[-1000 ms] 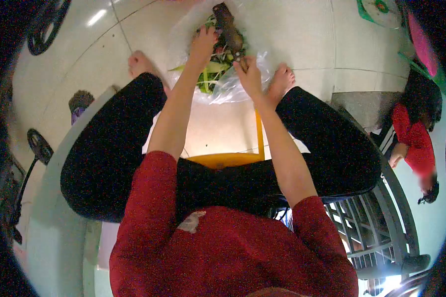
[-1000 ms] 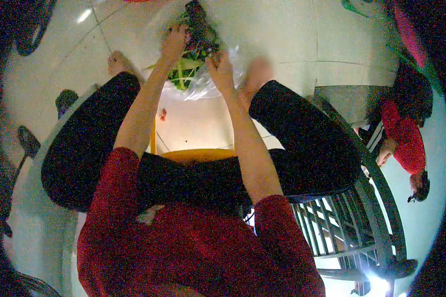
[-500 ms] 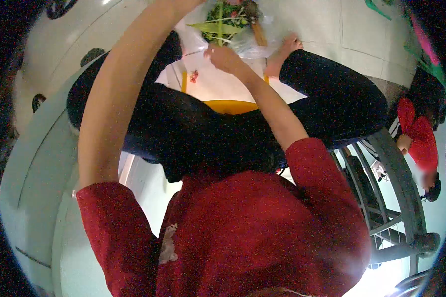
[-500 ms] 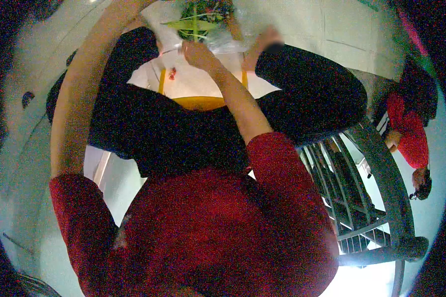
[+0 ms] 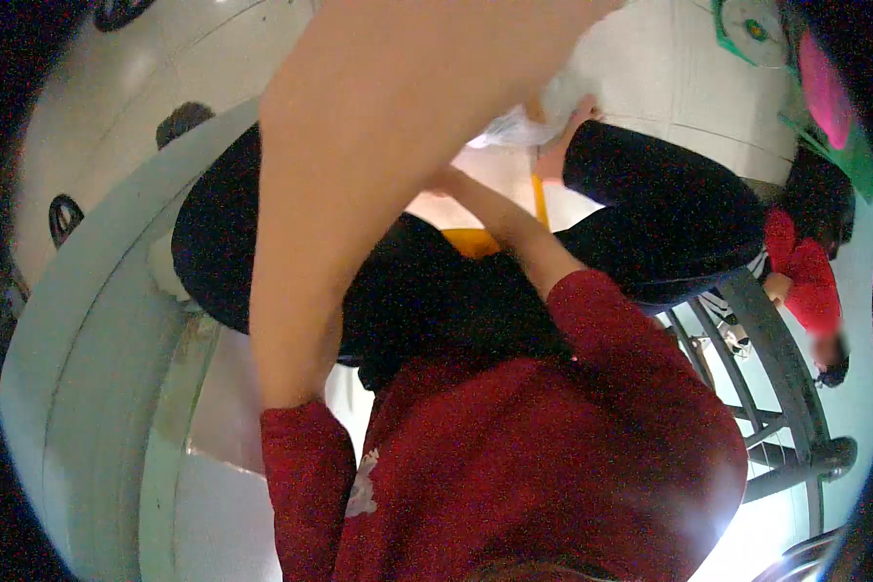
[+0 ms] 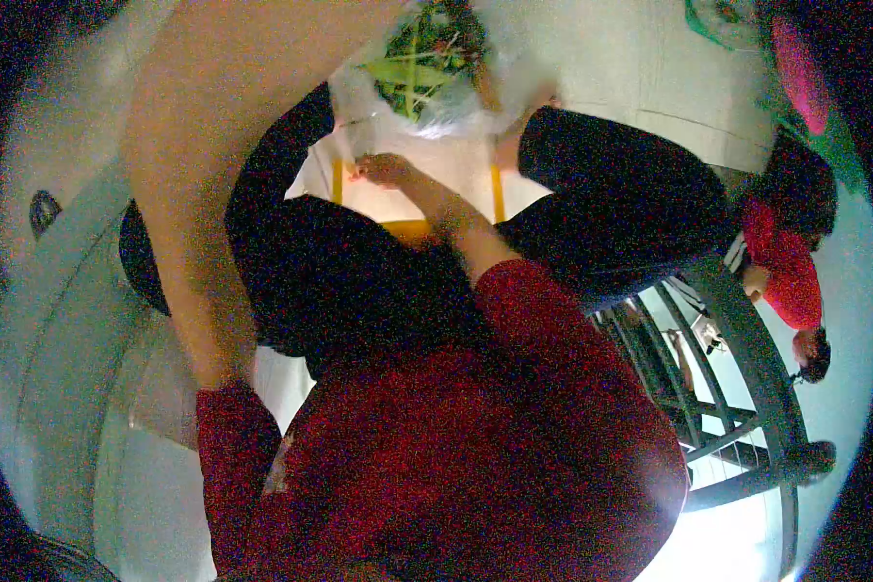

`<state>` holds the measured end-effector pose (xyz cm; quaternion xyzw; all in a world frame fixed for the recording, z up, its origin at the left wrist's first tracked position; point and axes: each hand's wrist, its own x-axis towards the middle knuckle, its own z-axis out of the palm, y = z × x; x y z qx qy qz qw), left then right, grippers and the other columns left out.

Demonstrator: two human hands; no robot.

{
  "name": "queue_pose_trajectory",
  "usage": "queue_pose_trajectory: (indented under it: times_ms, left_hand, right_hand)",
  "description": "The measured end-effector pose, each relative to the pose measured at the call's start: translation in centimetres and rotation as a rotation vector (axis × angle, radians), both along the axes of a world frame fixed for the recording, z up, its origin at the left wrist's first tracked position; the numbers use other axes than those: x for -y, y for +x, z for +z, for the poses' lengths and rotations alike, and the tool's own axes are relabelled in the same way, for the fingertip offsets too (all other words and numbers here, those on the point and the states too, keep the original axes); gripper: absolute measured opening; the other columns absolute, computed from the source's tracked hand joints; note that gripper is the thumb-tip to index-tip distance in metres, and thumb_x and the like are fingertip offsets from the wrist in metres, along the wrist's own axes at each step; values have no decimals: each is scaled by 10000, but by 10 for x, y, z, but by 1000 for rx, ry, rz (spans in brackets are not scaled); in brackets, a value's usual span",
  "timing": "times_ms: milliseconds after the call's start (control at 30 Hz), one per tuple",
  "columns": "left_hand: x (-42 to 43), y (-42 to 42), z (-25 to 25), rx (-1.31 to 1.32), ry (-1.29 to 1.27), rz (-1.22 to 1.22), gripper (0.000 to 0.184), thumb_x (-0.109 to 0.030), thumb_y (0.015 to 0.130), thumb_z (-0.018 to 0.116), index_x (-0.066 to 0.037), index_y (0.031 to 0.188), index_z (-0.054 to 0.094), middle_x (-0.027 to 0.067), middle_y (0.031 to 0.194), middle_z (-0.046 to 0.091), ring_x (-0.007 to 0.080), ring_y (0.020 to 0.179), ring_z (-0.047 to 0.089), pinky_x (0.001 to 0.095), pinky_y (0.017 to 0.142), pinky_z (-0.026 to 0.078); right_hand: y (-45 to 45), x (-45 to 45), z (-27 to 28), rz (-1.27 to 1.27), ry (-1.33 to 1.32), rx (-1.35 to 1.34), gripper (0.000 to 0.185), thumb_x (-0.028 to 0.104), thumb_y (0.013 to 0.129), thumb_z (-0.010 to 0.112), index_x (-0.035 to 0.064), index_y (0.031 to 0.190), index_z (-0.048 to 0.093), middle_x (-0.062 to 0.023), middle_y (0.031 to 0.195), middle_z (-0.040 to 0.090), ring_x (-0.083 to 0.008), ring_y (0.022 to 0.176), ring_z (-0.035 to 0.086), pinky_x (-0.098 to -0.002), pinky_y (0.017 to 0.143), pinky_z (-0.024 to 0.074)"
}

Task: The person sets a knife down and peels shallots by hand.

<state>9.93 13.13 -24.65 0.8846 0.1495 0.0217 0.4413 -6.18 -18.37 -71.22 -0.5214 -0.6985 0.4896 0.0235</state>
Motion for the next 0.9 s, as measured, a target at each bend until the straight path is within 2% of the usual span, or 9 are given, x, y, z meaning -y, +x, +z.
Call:
queue_pose_trajectory:
  times_ms: [133, 267, 433, 500, 533, 633, 733, 833, 900]
  left_hand:
    - [0, 22, 36, 42, -11, 8, 238, -52, 787, 699, 33, 955, 554, 187, 873, 636, 344, 834, 628, 412, 736, 480]
    - [26, 11, 62, 108, 23, 48, 231, -24, 785, 695, 43, 953, 550, 187, 856, 639, 340, 818, 629, 400, 723, 478]
    - [30, 8, 66, 115, 23, 59, 250, -54, 819, 695, 36, 1008, 558, 189, 887, 656, 320, 826, 637, 378, 715, 484]
    - [21, 10, 37, 176, 65, 12, 275, -111, 812, 718, -26, 1045, 599, 139, 914, 672, 266, 809, 650, 354, 734, 511]
    - [18, 13, 24, 248, 122, -30, 302, -146, 792, 739, -84, 1069, 636, 91, 935, 684, 214, 790, 662, 332, 752, 534]
    - [32, 13, 40, 229, -5, 66, 311, -117, 723, 791, -82, 1001, 655, 67, 853, 707, 179, 780, 657, 311, 736, 522]
    - [37, 14, 42, 309, 41, 60, 290, -91, 728, 775, -49, 980, 636, 77, 829, 696, 197, 745, 669, 312, 702, 531]
    - [41, 18, 43, 384, 50, 83, 255, -79, 738, 763, -23, 940, 620, 83, 817, 683, 208, 719, 670, 302, 674, 531]
    - [47, 22, 43, 403, 68, 101, 255, -88, 728, 776, -26, 924, 624, 74, 826, 684, 196, 713, 669, 293, 663, 527]
  right_hand:
    - [67, -18, -13, -115, -159, -95, 289, 206, 929, 506, 123, 1200, 559, -123, 1103, 619, -307, 995, 632, -420, 832, 534]
    - [148, -43, 121, -8, -116, -40, 188, 180, 898, 598, 20, 993, 630, -197, 951, 648, -374, 904, 644, -450, 770, 514]
    - [233, -59, 183, -277, 142, 25, 238, 216, 931, 563, -2, 945, 658, -195, 961, 657, -379, 896, 637, -468, 787, 503]
    - [262, -66, 188, -572, 150, 64, 247, 232, 923, 582, 5, 974, 665, -196, 958, 650, -373, 911, 634, -470, 818, 497]
    - [276, -58, 166, -469, 330, -13, 260, 245, 913, 601, 18, 1027, 661, -194, 951, 648, -367, 940, 629, -455, 847, 494]
    - [294, -61, 205, -376, 516, -46, 277, 242, 903, 616, 25, 1073, 646, -179, 950, 654, -359, 964, 628, -439, 868, 493]
    - [324, -90, 329, -344, -16, -3, 286, 244, 948, 577, 46, 1148, 625, -140, 999, 674, -298, 925, 640, -385, 845, 498]
    - [345, -105, 426, -395, 159, -36, 302, 258, 977, 550, 32, 1174, 589, -116, 983, 674, -232, 880, 639, -341, 815, 500]
    - [351, -110, 455, -885, 266, -423, 291, 287, 991, 534, 22, 1089, 600, -110, 937, 685, -221, 836, 672, -350, 728, 516]
